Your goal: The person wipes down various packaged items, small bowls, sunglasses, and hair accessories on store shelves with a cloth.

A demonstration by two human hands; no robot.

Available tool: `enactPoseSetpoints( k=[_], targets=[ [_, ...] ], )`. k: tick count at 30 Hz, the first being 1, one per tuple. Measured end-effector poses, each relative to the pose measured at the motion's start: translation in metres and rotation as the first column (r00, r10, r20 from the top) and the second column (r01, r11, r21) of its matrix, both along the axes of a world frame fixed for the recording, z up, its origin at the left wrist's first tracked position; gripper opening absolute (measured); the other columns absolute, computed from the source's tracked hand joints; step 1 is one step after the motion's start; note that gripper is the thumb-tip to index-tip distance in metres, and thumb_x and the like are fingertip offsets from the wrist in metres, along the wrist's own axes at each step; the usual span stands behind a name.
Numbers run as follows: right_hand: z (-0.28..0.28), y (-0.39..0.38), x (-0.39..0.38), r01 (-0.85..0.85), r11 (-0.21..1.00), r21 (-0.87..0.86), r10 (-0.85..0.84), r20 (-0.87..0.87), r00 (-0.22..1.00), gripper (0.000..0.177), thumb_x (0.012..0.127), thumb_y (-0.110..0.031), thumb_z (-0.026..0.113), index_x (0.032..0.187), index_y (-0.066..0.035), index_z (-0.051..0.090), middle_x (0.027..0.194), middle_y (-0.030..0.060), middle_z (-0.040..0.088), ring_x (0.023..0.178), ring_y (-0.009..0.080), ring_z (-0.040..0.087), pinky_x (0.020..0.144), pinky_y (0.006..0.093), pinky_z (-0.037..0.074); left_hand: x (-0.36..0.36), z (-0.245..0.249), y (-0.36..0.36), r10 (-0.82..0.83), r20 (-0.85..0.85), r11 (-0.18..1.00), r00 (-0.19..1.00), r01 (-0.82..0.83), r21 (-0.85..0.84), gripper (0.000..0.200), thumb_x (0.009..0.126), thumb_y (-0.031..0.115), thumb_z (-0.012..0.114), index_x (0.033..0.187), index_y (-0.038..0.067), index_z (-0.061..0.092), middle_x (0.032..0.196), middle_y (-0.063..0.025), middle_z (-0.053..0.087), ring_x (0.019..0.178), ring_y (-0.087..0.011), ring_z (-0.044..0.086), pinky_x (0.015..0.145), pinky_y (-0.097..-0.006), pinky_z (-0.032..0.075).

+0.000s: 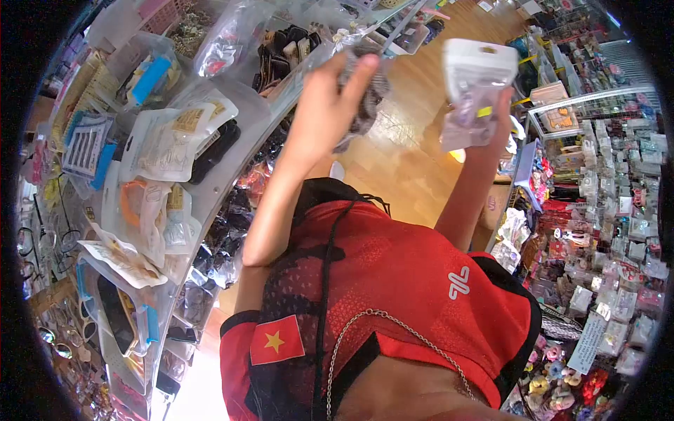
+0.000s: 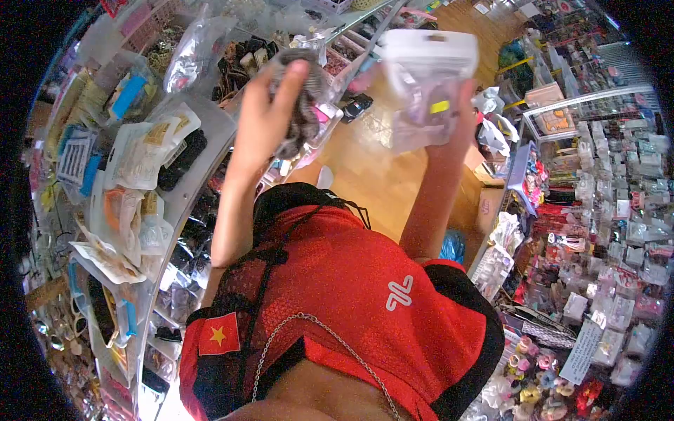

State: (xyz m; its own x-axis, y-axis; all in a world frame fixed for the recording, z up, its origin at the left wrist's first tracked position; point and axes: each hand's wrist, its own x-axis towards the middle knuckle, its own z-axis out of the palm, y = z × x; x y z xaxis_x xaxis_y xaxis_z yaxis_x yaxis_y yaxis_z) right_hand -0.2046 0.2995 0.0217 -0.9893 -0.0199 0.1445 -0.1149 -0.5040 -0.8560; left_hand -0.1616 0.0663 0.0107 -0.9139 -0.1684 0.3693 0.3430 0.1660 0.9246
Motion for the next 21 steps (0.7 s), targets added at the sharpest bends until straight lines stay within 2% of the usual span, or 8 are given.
enactPoseSetpoints(
  k=[2,5,7,9,11,12,15,21],
  targets=[
    [0.007,0.000,0.000,0.076,0.997,-0.020,-0.075,0.017,0.997,0.040,0.088,-0.039,0.040,0.112,-0.007,0.042,0.092,0.0084,0.053,0.075,0.0205,0.055,0.068,0.0351,0.048,0.011,0.001,-0.002,-0.003,0.011,0.942,1.000,-0.001,0.337,0.035,0.089,0.030,0.046,0.083,-0.003,0.054,0.062,-0.0036,0.053,0.058,-0.0047,0.045,0.051,-0.0225,0.038],
    [-0.001,-0.027,0.001,0.053,0.995,-0.081,-0.045,0.101,0.994,0.040,0.088,-0.040,0.041,0.112,-0.008,0.043,0.095,0.0083,0.053,0.079,0.0209,0.056,0.069,0.0353,0.048,0.020,-0.004,0.000,-0.060,0.111,0.811,0.992,-0.016,0.585,0.035,0.089,0.031,0.044,0.084,-0.001,0.054,0.067,-0.0009,0.054,0.060,-0.0055,0.045,0.054,-0.0212,0.038],
    [-0.025,-0.054,0.007,-0.093,0.995,-0.020,0.095,0.128,0.987,0.043,0.087,-0.040,0.043,0.115,-0.007,0.042,0.101,0.0083,0.052,0.084,0.0203,0.055,0.071,0.0349,0.048,0.026,-0.009,0.008,-0.125,0.146,0.868,0.981,0.037,0.495,0.039,0.089,0.034,0.043,0.096,-0.003,0.053,0.074,-0.0010,0.056,0.068,-0.0076,0.048,0.063,-0.0224,0.040],
    [-0.038,-0.078,0.016,-0.212,0.977,-0.006,0.211,0.152,0.966,0.046,0.087,-0.042,0.042,0.116,-0.007,0.040,0.104,0.0087,0.051,0.087,0.0209,0.054,0.074,0.0353,0.046,0.030,-0.021,0.034,-0.131,-0.030,0.868,0.991,0.129,0.480,0.042,0.088,0.031,0.044,0.114,-0.002,0.046,0.100,-0.0122,0.056,0.093,-0.0152,0.052,0.082,-0.0291,0.039],
    [-0.047,-0.097,0.028,-0.301,0.953,-0.031,0.302,0.153,0.941,0.049,0.086,-0.044,0.040,0.118,-0.007,0.038,0.107,0.0092,0.049,0.090,0.0216,0.052,0.076,0.0358,0.044,0.031,-0.019,0.046,-0.063,-0.414,0.974,0.908,0.146,0.172,0.048,0.085,0.024,0.047,0.127,0.002,0.035,0.128,-0.0171,0.038,0.121,-0.0223,0.036,0.097,-0.0399,0.026],
    [-0.049,-0.102,0.033,-0.327,0.944,-0.049,0.331,0.143,0.933,0.050,0.086,-0.045,0.040,0.119,-0.007,0.037,0.108,0.0094,0.048,0.091,0.0219,0.051,0.077,0.0361,0.043,0.041,-0.010,0.045,-0.099,-0.365,0.990,0.926,0.055,-0.130,0.052,0.080,0.019,0.051,0.128,0.007,0.036,0.136,-0.0148,0.026,0.128,-0.0273,0.022,0.100,-0.0486,0.019],
    [-0.048,-0.104,0.044,-0.370,0.922,-0.115,0.381,0.103,0.919,0.055,0.085,-0.048,0.038,0.122,-0.007,0.035,0.112,0.0101,0.046,0.095,0.0229,0.049,0.081,0.0368,0.041,0.047,-0.009,0.054,-0.024,-0.362,0.938,0.932,-0.104,-0.330,0.053,0.078,0.018,0.054,0.128,0.010,0.038,0.135,-0.0126,0.030,0.126,-0.0298,0.025,0.098,-0.0522,0.019],
    [-0.046,-0.090,0.043,-0.380,0.874,-0.304,0.379,-0.064,0.923,0.063,0.084,-0.054,0.034,0.127,-0.007,0.030,0.120,0.0115,0.042,0.104,0.0250,0.045,0.088,0.0383,0.036,0.044,-0.013,0.044,0.017,-0.387,0.964,0.922,-0.117,-0.237,0.047,0.078,0.008,0.050,0.124,0.013,0.044,0.136,-0.0119,0.029,0.126,-0.0366,0.022,0.101,-0.0510,0.009]
  ],
)
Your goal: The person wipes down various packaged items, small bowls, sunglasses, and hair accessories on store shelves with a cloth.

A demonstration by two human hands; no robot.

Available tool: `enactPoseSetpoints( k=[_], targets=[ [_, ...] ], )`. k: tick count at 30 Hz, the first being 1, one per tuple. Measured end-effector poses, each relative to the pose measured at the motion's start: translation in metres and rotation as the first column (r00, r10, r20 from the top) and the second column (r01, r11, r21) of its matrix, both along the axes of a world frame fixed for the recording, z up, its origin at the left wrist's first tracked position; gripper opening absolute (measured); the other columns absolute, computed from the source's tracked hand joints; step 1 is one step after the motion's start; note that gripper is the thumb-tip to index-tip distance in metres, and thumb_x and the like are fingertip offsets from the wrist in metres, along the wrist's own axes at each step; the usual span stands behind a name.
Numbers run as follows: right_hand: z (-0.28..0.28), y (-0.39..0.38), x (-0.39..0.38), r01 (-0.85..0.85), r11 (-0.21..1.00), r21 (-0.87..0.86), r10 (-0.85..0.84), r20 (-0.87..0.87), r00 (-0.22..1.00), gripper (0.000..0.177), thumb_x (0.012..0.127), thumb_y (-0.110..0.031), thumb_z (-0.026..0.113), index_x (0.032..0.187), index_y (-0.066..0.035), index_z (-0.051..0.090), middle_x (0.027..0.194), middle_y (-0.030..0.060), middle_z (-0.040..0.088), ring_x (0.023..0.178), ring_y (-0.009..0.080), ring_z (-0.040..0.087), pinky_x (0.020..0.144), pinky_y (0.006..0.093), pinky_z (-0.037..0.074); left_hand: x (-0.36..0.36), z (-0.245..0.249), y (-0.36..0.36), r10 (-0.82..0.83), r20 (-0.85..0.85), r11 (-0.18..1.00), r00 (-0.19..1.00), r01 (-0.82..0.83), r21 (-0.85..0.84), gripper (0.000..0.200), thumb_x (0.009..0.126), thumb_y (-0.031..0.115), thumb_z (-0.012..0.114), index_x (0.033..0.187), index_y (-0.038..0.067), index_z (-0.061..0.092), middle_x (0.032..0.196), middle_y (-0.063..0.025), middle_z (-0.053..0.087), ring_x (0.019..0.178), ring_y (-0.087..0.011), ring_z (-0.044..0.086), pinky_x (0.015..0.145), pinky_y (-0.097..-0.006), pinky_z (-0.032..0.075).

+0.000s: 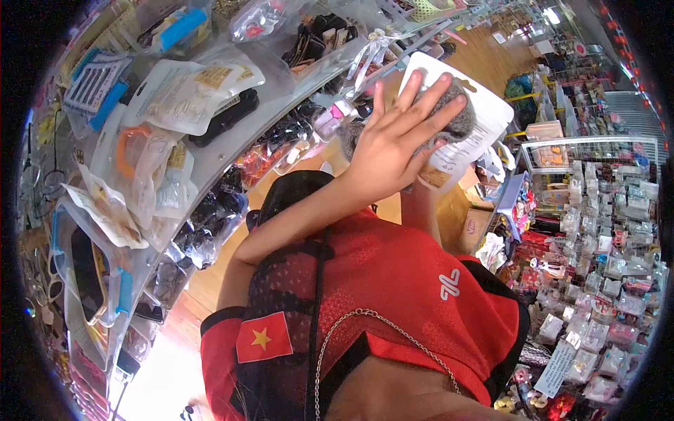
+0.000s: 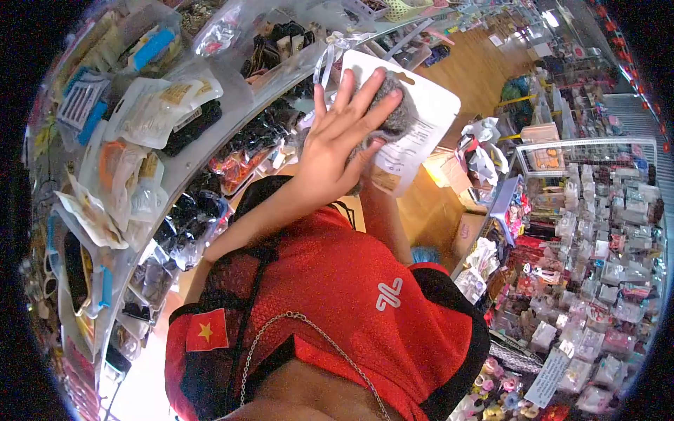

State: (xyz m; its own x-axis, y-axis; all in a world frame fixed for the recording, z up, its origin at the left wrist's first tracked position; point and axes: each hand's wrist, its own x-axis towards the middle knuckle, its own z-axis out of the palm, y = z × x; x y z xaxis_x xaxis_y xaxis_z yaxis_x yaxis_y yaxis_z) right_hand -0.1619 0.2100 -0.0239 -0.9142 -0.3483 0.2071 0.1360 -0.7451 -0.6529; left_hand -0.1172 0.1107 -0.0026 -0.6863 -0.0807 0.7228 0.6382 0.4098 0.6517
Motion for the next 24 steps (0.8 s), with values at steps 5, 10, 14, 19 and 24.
enactPoseSetpoints(
  k=[5,10,14,19,24],
  targets=[
    [0.000,0.003,-0.008,-0.140,0.959,-0.248,0.095,-0.188,0.978,0.071,0.083,-0.058,0.031,0.132,-0.007,0.026,0.127,0.0126,0.038,0.111,0.0266,0.042,0.094,0.0395,0.032,0.001,-0.004,0.000,0.161,0.038,0.987,0.986,-0.162,0.015,0.051,0.077,0.009,0.051,0.127,0.013,0.040,0.136,-0.0121,0.029,0.126,-0.0363,0.023,0.100,-0.0518,0.010],
    [-0.016,0.002,-0.006,-0.128,0.957,-0.261,0.128,-0.015,0.992,0.078,0.080,-0.065,0.028,0.136,-0.012,0.017,0.137,0.0118,0.025,0.122,0.0274,0.032,0.100,0.0408,0.024,-0.001,-0.016,0.008,0.045,-0.018,0.997,0.999,-0.046,-0.063,0.054,0.078,0.018,0.053,0.129,0.012,0.037,0.135,-0.0087,0.031,0.125,-0.0300,0.026,0.100,-0.0535,0.015],
    [-0.014,-0.016,0.006,-0.328,0.707,-0.627,0.472,0.071,0.879,0.079,0.079,-0.066,0.028,0.136,-0.013,0.015,0.138,0.0111,0.023,0.122,0.0273,0.030,0.101,0.0411,0.024,-0.007,-0.005,0.004,0.151,-0.046,0.957,0.987,-0.158,-0.243,0.050,0.079,0.024,0.053,0.125,0.010,0.040,0.132,-0.0046,0.036,0.125,-0.0230,0.029,0.099,-0.0526,0.021],
    [-0.010,-0.023,0.024,-0.277,0.859,-0.431,0.365,0.134,0.921,0.082,0.077,-0.069,0.027,0.136,-0.013,0.016,0.137,0.0101,0.024,0.122,0.0273,0.031,0.100,0.0417,0.025,-0.035,0.007,-0.023,0.364,-0.061,0.899,0.930,-0.367,-0.238,0.042,0.083,0.025,0.048,0.121,0.007,0.044,0.129,-0.0088,0.040,0.122,-0.0270,0.034,0.098,-0.0539,0.021],
    [0.004,-0.017,0.028,0.183,0.953,0.243,-0.210,0.092,0.973,0.075,0.080,-0.064,0.028,0.136,-0.015,0.018,0.137,0.0090,0.025,0.121,0.0279,0.032,0.098,0.0424,0.028,-0.029,-0.006,-0.013,0.207,0.027,0.978,0.978,-0.208,0.015,0.044,0.085,0.026,0.044,0.127,0.011,0.038,0.131,-0.0105,0.036,0.123,-0.0342,0.028,0.100,-0.0544,0.013]
  ],
)
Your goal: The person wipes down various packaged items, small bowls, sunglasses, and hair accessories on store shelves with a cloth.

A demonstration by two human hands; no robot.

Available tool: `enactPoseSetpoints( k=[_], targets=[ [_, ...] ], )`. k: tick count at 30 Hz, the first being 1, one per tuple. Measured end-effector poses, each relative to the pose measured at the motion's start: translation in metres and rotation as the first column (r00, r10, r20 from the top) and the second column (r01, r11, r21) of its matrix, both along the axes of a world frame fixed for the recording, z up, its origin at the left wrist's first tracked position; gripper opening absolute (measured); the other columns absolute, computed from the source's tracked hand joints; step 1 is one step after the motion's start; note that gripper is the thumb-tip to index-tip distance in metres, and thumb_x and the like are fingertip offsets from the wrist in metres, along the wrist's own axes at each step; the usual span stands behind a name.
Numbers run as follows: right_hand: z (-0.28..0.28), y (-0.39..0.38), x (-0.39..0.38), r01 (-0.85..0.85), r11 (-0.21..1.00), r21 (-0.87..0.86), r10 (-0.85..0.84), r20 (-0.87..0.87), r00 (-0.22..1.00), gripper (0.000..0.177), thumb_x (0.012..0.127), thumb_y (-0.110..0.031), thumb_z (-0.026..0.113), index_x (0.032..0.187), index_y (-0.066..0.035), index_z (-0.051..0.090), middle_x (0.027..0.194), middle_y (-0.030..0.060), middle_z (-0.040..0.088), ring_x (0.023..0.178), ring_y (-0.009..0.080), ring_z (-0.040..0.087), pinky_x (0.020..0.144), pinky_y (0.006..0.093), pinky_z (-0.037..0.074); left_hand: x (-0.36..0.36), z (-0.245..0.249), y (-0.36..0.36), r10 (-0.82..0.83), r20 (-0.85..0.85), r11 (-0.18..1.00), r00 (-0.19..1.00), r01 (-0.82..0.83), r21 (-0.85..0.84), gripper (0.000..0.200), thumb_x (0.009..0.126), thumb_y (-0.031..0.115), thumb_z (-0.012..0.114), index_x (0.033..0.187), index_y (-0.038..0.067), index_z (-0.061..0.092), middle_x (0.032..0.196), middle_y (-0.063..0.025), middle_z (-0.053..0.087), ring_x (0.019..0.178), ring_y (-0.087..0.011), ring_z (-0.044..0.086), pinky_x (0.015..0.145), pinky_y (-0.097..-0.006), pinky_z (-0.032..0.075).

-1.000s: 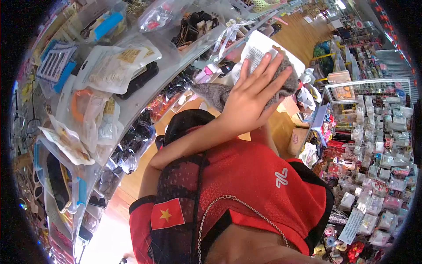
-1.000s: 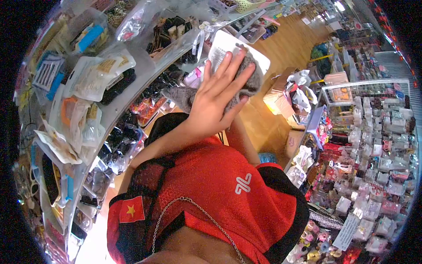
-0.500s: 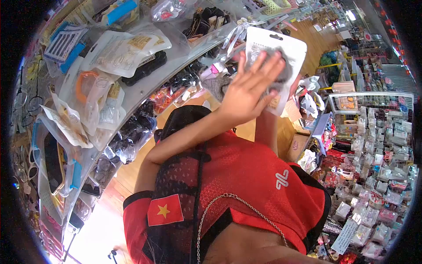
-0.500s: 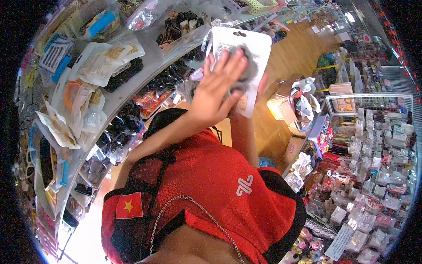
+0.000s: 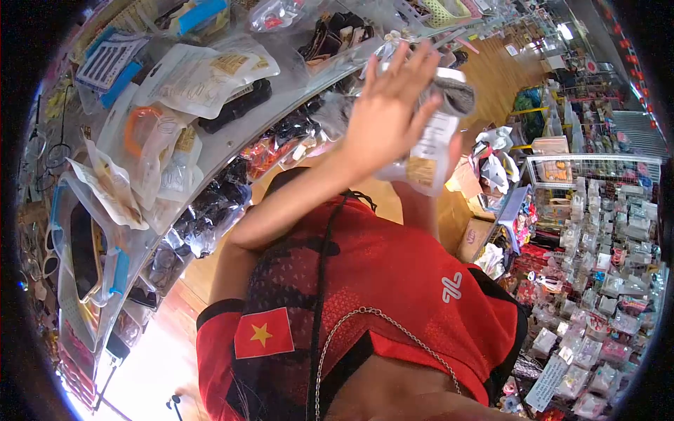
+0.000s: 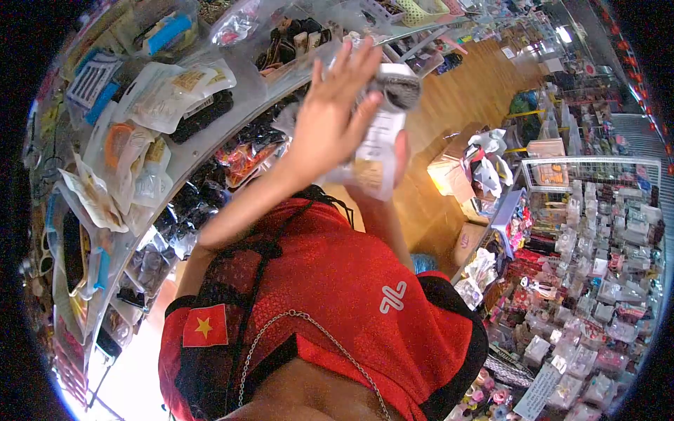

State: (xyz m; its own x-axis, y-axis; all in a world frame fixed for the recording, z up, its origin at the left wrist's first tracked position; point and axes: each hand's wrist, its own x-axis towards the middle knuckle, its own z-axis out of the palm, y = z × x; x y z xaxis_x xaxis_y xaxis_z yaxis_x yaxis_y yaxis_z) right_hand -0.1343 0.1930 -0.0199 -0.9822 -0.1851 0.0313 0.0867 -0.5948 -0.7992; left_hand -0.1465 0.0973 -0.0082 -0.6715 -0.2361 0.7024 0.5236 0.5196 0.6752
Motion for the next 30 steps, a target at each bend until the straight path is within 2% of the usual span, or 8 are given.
enactPoseSetpoints(
  k=[1,3,9,17,20,22,25,30],
  targets=[
    [-0.002,0.007,-0.008,-0.014,0.971,-0.239,0.026,0.049,0.998,0.065,0.084,-0.055,0.028,0.133,-0.013,0.025,0.133,0.0086,0.031,0.119,0.0271,0.035,0.098,0.0418,0.028,0.008,-0.003,0.006,-0.044,0.019,0.998,0.999,0.044,-0.045,0.048,0.085,0.025,0.044,0.130,0.011,0.032,0.135,-0.0095,0.031,0.126,-0.0355,0.023,0.100,-0.0544,0.011],
    [0.006,0.009,-0.018,-0.056,0.935,-0.350,0.059,-0.002,0.998,0.063,0.084,-0.053,0.028,0.132,-0.011,0.027,0.131,0.0095,0.034,0.118,0.0270,0.036,0.098,0.0417,0.027,0.017,-0.010,0.015,-0.136,0.045,0.986,0.990,0.139,-0.095,0.050,0.085,0.025,0.044,0.131,0.012,0.031,0.137,-0.0080,0.028,0.127,-0.0359,0.019,0.100,-0.0544,0.011],
    [0.002,0.005,-0.024,-0.109,0.942,-0.316,0.118,0.007,0.993,0.059,0.086,-0.051,0.028,0.129,-0.012,0.031,0.129,0.0095,0.037,0.117,0.0257,0.037,0.097,0.0409,0.028,0.026,-0.002,0.023,-0.285,0.006,0.896,0.959,0.268,-0.355,0.057,0.078,0.033,0.053,0.131,0.024,0.032,0.137,0.0051,0.028,0.129,-0.0185,0.019,0.101,-0.0542,0.010],
    [0.003,-0.028,0.002,-0.151,0.978,-0.140,0.185,0.274,0.944,0.053,0.088,-0.048,0.026,0.127,-0.012,0.035,0.127,0.0098,0.039,0.116,0.0240,0.039,0.096,0.0402,0.029,-0.013,0.029,-0.020,0.131,-0.019,0.942,0.991,-0.130,-0.308,0.048,0.085,0.035,0.043,0.129,0.017,0.035,0.137,-0.0093,0.027,0.127,-0.0336,0.020,0.095,-0.0612,0.014],
    [-0.008,-0.007,-0.013,-0.385,0.758,-0.526,0.412,-0.071,0.908,0.050,0.089,-0.044,0.026,0.126,-0.011,0.036,0.125,0.0116,0.041,0.115,0.0247,0.040,0.094,0.0394,0.032,-0.002,0.007,-0.012,0.075,0.104,0.964,0.992,-0.046,-0.263,0.052,0.087,0.033,0.037,0.134,0.014,0.025,0.140,-0.0132,0.018,0.128,-0.0370,0.013,0.098,-0.0583,0.009],
    [-0.028,0.016,-0.033,-0.355,0.844,-0.402,0.294,-0.207,0.933,0.050,0.088,-0.042,0.028,0.123,-0.007,0.038,0.125,0.0125,0.041,0.113,0.0256,0.042,0.094,0.0409,0.033,0.011,-0.009,0.001,-0.050,0.136,0.980,0.989,0.075,-0.182,0.059,0.085,0.031,0.042,0.135,0.008,0.020,0.140,-0.0175,0.013,0.129,-0.0368,0.010,0.099,-0.0568,0.008],
    [-0.002,0.019,-0.047,-0.261,0.879,-0.400,0.222,-0.142,0.965,0.050,0.088,-0.041,0.028,0.123,-0.006,0.039,0.124,0.0125,0.042,0.111,0.0255,0.043,0.093,0.0407,0.034,0.030,-0.020,0.019,-0.196,0.122,0.967,0.973,0.212,-0.138,0.065,0.080,0.028,0.049,0.135,0.009,0.021,0.141,-0.0147,0.013,0.130,-0.0351,0.008,0.099,-0.0567,0.007],
    [-0.001,0.002,-0.036,-0.172,0.946,-0.274,0.170,-0.032,0.985,0.049,0.088,-0.040,0.029,0.121,-0.006,0.040,0.121,0.0124,0.044,0.109,0.0253,0.045,0.093,0.0404,0.035,0.025,0.011,0.001,-0.143,0.067,0.889,0.988,0.157,-0.430,0.056,0.081,0.034,0.049,0.132,0.021,0.030,0.140,-0.0034,0.022,0.131,-0.0235,0.012,0.100,-0.0567,0.005]
  ],
)
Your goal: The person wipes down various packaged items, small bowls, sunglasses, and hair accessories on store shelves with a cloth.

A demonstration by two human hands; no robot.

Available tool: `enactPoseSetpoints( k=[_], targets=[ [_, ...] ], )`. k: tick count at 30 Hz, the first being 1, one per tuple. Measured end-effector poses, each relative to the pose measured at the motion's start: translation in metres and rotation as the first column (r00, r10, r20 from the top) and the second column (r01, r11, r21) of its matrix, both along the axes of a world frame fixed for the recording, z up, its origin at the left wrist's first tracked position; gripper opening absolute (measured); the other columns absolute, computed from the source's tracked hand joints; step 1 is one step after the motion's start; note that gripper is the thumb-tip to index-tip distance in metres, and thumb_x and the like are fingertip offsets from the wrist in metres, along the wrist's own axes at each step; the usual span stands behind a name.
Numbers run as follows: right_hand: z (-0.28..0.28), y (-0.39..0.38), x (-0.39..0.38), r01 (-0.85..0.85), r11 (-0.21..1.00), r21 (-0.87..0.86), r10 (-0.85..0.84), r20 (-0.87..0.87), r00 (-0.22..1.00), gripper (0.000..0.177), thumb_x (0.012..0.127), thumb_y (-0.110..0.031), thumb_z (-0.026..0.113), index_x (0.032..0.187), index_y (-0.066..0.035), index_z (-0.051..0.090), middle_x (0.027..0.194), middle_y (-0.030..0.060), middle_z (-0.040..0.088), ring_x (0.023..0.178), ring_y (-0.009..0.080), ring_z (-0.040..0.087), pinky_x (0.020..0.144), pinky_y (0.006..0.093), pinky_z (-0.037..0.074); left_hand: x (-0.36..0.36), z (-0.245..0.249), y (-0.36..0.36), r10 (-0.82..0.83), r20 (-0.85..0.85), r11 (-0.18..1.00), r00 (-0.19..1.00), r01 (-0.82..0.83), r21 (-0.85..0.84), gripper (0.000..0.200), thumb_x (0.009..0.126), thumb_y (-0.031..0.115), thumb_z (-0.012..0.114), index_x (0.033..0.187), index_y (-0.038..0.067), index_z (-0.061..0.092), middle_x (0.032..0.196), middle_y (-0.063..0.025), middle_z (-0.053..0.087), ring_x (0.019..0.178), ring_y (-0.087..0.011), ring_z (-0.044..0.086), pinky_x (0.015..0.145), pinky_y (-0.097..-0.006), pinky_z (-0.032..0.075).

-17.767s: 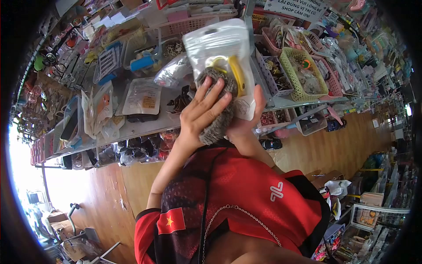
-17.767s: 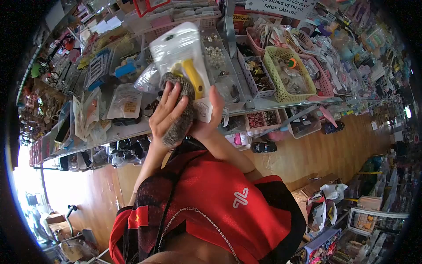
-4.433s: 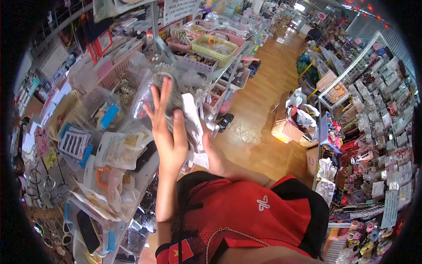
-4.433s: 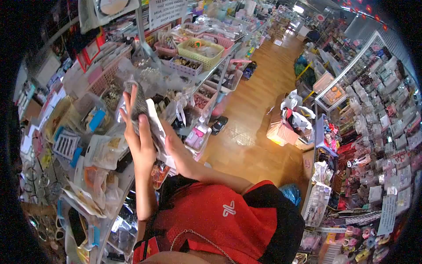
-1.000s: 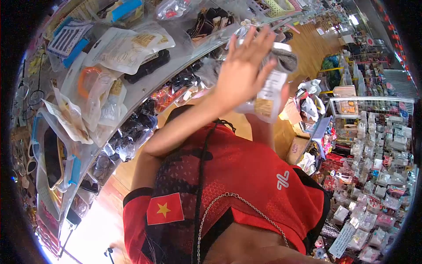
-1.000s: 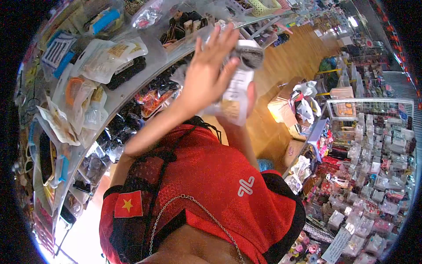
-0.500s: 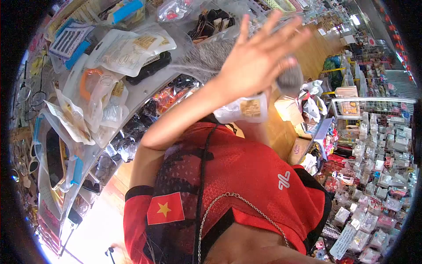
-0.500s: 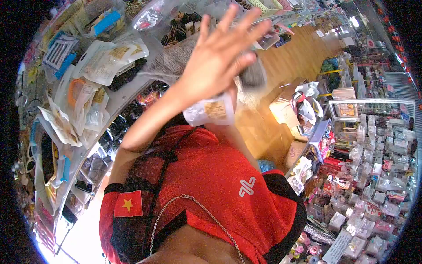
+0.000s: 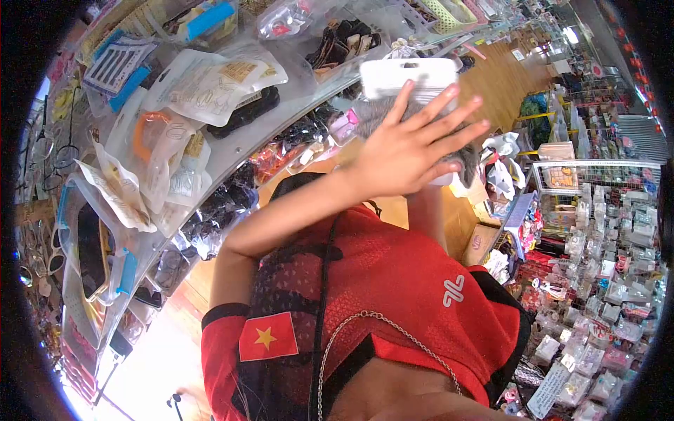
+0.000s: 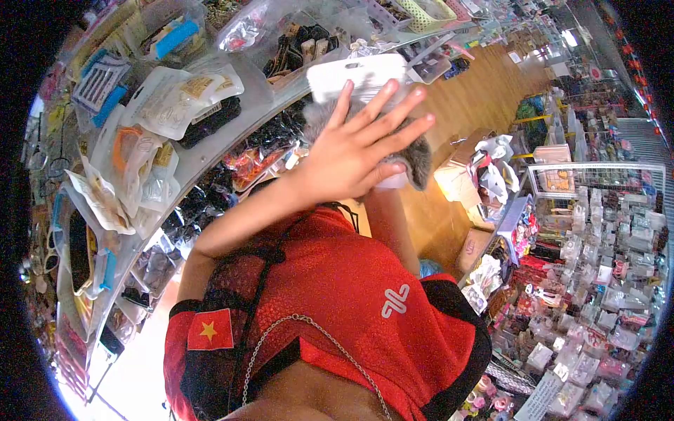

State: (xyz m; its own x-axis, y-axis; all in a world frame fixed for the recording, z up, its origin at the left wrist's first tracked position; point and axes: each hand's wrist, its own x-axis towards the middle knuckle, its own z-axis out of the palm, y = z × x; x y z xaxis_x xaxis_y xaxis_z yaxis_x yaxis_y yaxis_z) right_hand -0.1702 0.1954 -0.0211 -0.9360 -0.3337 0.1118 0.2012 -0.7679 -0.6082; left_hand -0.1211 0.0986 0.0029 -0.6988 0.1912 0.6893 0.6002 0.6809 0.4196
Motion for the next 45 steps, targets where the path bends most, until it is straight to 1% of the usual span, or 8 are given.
enactPoseSetpoints(
  k=[9,12,14,18,23,30,42,45],
  targets=[
    [-0.006,-0.011,0.019,0.143,0.936,0.321,-0.174,0.069,0.982,0.048,0.088,-0.039,0.029,0.118,-0.004,0.043,0.116,0.0122,0.048,0.104,0.0250,0.048,0.091,0.0398,0.037,-0.021,-0.006,-0.029,0.231,0.041,0.970,0.972,-0.234,0.068,0.052,0.083,0.026,0.046,0.132,0.023,0.029,0.141,-0.0088,0.018,0.130,-0.0327,0.012,0.096,-0.0616,0.009],
    [-0.005,0.010,0.005,-0.171,0.954,-0.245,0.168,-0.032,0.985,0.054,0.086,-0.041,0.033,0.122,-0.002,0.039,0.122,0.0156,0.045,0.108,0.0270,0.046,0.095,0.0412,0.034,-0.007,-0.023,-0.011,0.149,0.085,0.966,0.985,-0.164,0.199,0.062,0.082,0.023,0.049,0.135,0.012,0.020,0.140,-0.0206,0.010,0.128,-0.0393,0.011,0.096,-0.0607,0.010],
    [0.007,0.013,0.003,0.030,0.989,-0.145,-0.022,0.059,0.998,0.056,0.086,-0.044,0.033,0.125,-0.004,0.037,0.125,0.0165,0.041,0.113,0.0275,0.043,0.097,0.0423,0.031,0.003,-0.032,0.005,-0.040,0.040,0.960,0.998,0.027,0.278,0.068,0.077,0.023,0.054,0.135,0.010,0.020,0.139,-0.0229,0.009,0.128,-0.0411,0.011,0.097,-0.0600,0.010],
    [0.001,0.024,-0.005,-0.091,0.993,-0.079,0.090,-0.022,0.996,0.059,0.085,-0.047,0.033,0.127,-0.006,0.034,0.126,0.0153,0.041,0.115,0.0278,0.040,0.099,0.0426,0.028,0.007,-0.023,0.005,-0.081,0.028,0.996,0.996,0.082,-0.044,0.081,0.066,0.019,0.063,0.134,0.011,0.022,0.139,-0.0226,0.008,0.130,-0.0373,0.007,0.097,-0.0592,0.009],
    [-0.011,-0.010,0.030,-0.037,0.984,0.174,0.011,0.148,0.989,0.058,0.085,-0.047,0.033,0.127,-0.006,0.034,0.126,0.0152,0.040,0.116,0.0276,0.040,0.099,0.0425,0.027,-0.009,0.014,-0.012,-0.067,-0.036,0.996,0.997,0.065,-0.053,0.070,0.071,0.020,0.059,0.133,0.027,0.028,0.142,-0.0079,0.013,0.131,-0.0297,0.010,0.098,-0.0591,0.009],
    [-0.009,-0.004,0.021,-0.047,0.993,0.108,0.038,0.080,0.996,0.058,0.086,-0.046,0.033,0.127,-0.006,0.034,0.126,0.0151,0.040,0.116,0.0274,0.039,0.099,0.0423,0.027,-0.023,-0.003,-0.021,0.220,-0.004,0.975,0.975,-0.220,-0.019,0.057,0.080,0.027,0.051,0.133,0.022,0.028,0.139,-0.0118,0.021,0.129,-0.0348,0.014,0.097,-0.0622,0.009],
    [-0.007,0.004,0.011,-0.069,0.993,0.096,0.067,0.023,0.997,0.057,0.086,-0.045,0.033,0.127,-0.006,0.034,0.126,0.0148,0.040,0.116,0.0269,0.039,0.099,0.0420,0.027,0.003,0.001,-0.008,-0.232,0.027,0.971,0.972,0.230,0.061,0.063,0.074,0.019,0.055,0.132,0.019,0.029,0.141,-0.0038,0.020,0.129,-0.0218,0.019,0.099,-0.0535,0.020],
    [-0.011,-0.003,0.023,-0.072,0.982,0.174,0.063,0.061,0.996,0.057,0.086,-0.045,0.033,0.127,-0.006,0.034,0.126,0.0147,0.040,0.116,0.0268,0.039,0.099,0.0419,0.027,-0.014,0.008,-0.028,-0.045,-0.041,0.999,0.998,0.046,0.028,0.056,0.080,0.022,0.048,0.133,0.019,0.029,0.139,-0.0049,0.022,0.128,-0.0245,0.022,0.101,-0.0492,0.018]
  ],
)
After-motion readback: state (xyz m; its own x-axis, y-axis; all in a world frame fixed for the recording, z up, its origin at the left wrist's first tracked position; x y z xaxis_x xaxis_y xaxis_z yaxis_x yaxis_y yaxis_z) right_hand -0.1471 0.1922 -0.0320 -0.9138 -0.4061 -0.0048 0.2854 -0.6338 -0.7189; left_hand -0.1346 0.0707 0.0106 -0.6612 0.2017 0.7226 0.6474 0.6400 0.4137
